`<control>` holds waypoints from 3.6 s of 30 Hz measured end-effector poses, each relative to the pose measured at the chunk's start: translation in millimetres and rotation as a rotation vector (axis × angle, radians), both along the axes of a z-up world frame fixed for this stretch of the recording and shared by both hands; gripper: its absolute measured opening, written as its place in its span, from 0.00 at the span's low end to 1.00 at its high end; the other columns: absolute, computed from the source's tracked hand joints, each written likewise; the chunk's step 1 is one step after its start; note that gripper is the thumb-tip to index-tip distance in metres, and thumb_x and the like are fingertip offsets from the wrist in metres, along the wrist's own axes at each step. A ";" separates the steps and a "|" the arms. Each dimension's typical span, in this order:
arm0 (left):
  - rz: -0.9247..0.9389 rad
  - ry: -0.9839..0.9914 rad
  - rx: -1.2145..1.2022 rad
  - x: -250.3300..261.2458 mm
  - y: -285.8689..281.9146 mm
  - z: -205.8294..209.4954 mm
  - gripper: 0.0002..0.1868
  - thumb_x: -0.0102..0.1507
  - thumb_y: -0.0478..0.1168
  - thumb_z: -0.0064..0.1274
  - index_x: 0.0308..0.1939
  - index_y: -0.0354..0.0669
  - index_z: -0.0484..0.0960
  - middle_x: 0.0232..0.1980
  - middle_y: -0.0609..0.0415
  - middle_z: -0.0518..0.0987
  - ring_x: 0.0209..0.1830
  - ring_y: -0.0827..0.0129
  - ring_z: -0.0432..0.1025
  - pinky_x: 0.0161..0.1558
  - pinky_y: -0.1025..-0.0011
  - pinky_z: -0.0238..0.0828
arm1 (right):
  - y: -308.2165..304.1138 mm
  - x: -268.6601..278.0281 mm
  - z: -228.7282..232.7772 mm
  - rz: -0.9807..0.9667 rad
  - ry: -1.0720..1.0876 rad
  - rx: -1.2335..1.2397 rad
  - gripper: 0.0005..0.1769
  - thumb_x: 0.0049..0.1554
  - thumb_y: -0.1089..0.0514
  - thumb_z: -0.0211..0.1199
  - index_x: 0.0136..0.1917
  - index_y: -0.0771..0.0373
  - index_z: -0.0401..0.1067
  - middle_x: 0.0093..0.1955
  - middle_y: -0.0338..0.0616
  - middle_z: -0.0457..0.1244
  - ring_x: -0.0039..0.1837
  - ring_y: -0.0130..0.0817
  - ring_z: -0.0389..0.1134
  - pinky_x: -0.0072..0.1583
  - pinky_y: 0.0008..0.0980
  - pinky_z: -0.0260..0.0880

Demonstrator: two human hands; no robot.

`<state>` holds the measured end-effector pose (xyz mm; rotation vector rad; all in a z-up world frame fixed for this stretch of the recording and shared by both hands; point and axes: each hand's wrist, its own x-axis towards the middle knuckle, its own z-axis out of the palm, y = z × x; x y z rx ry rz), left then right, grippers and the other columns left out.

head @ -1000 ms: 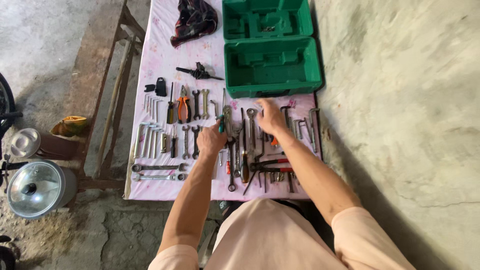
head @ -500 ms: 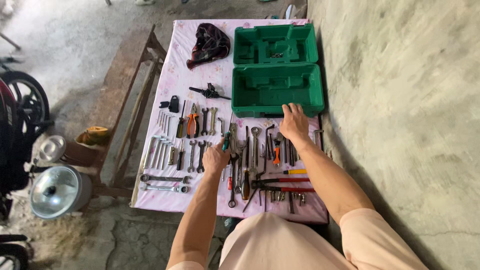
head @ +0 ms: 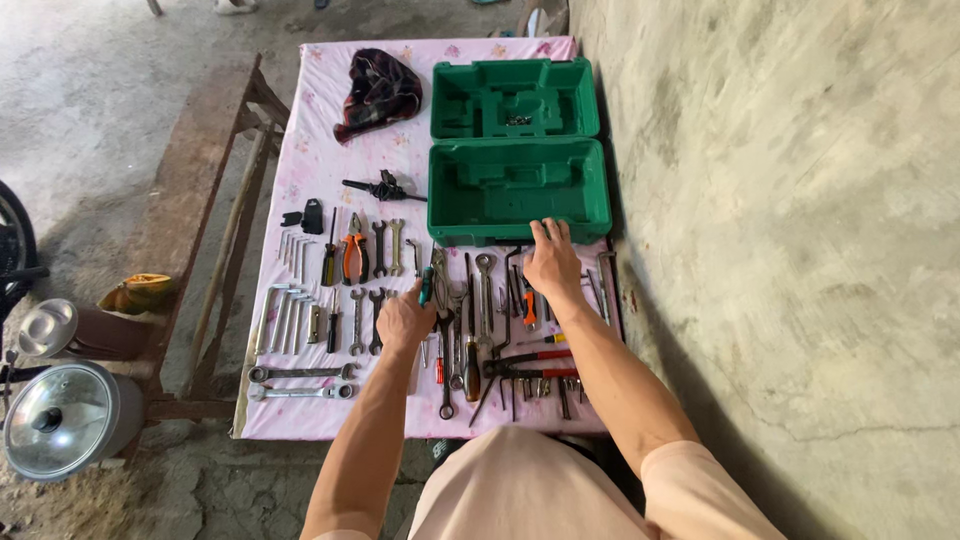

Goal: The person opens a green toolbox and arranges various hand tools on a pink cloth laid on a wooden table. They handle wrenches, screwdrivers, pliers, and sockets, moving them into rows and occasionally inspecting or adjusting them. The toolbox remains open beside the arranged tools throughout the clip.

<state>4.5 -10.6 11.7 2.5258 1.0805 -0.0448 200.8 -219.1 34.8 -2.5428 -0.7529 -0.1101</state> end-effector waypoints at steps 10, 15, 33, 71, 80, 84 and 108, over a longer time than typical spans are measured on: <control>-0.025 -0.015 -0.016 -6.5 0.8 14.0 0.31 0.58 0.52 0.55 0.68 0.67 0.76 0.39 0.37 0.84 0.41 0.42 0.80 0.46 0.50 0.77 | -8.5 -20.0 3.2 0.036 0.034 -0.071 0.44 0.52 0.64 0.59 0.80 0.54 0.54 0.85 0.45 0.43 0.85 0.52 0.39 0.67 0.48 0.70; -0.008 -0.058 -0.062 -11.1 5.4 15.6 0.31 0.58 0.52 0.54 0.67 0.68 0.78 0.41 0.36 0.83 0.43 0.40 0.79 0.48 0.49 0.76 | 1.0 -25.0 2.3 -0.019 0.084 -0.088 0.46 0.51 0.63 0.60 0.81 0.55 0.50 0.86 0.47 0.39 0.86 0.54 0.35 0.67 0.46 0.69; -0.233 -0.474 -0.115 1.5 46.0 17.9 0.39 0.60 0.53 0.59 0.73 0.47 0.66 0.62 0.35 0.77 0.60 0.40 0.72 0.57 0.51 0.71 | 1.9 -46.1 -13.5 -0.127 0.074 -0.081 0.37 0.52 0.56 0.65 0.74 0.59 0.61 0.86 0.46 0.43 0.84 0.58 0.41 0.75 0.49 0.56; -0.736 -0.220 -0.089 19.7 -118.2 -20.7 0.36 0.62 0.48 0.55 0.75 0.59 0.64 0.83 0.52 0.53 0.83 0.51 0.43 0.78 0.48 0.36 | -131.9 -32.0 -82.9 -0.246 -0.025 0.106 0.14 0.51 0.72 0.59 0.51 0.65 0.76 0.52 0.57 0.67 0.56 0.60 0.67 0.58 0.51 0.68; -0.720 -0.218 -0.110 19.5 -118.2 -21.0 0.37 0.62 0.48 0.57 0.75 0.60 0.64 0.83 0.54 0.54 0.84 0.52 0.42 0.79 0.49 0.36 | -129.0 -32.5 -81.5 -0.247 -0.003 0.086 0.07 0.51 0.66 0.65 0.46 0.66 0.76 0.50 0.57 0.66 0.53 0.59 0.68 0.55 0.51 0.68; -0.725 -0.192 -0.102 21.3 -118.5 -20.4 0.37 0.62 0.49 0.57 0.75 0.60 0.63 0.82 0.55 0.53 0.84 0.53 0.42 0.79 0.49 0.36 | -125.1 -28.9 -77.3 -0.260 -0.008 0.070 0.07 0.52 0.63 0.67 0.44 0.66 0.75 0.50 0.58 0.66 0.52 0.59 0.68 0.55 0.50 0.69; -0.750 -0.129 -0.094 22.6 -114.9 -21.7 0.37 0.63 0.48 0.55 0.76 0.61 0.63 0.83 0.56 0.52 0.84 0.55 0.40 0.79 0.51 0.35 | -100.0 -58.8 -47.4 -0.306 0.020 -0.188 0.10 0.54 0.51 0.71 0.45 0.59 0.82 0.65 0.45 0.61 0.65 0.50 0.57 0.63 0.53 0.62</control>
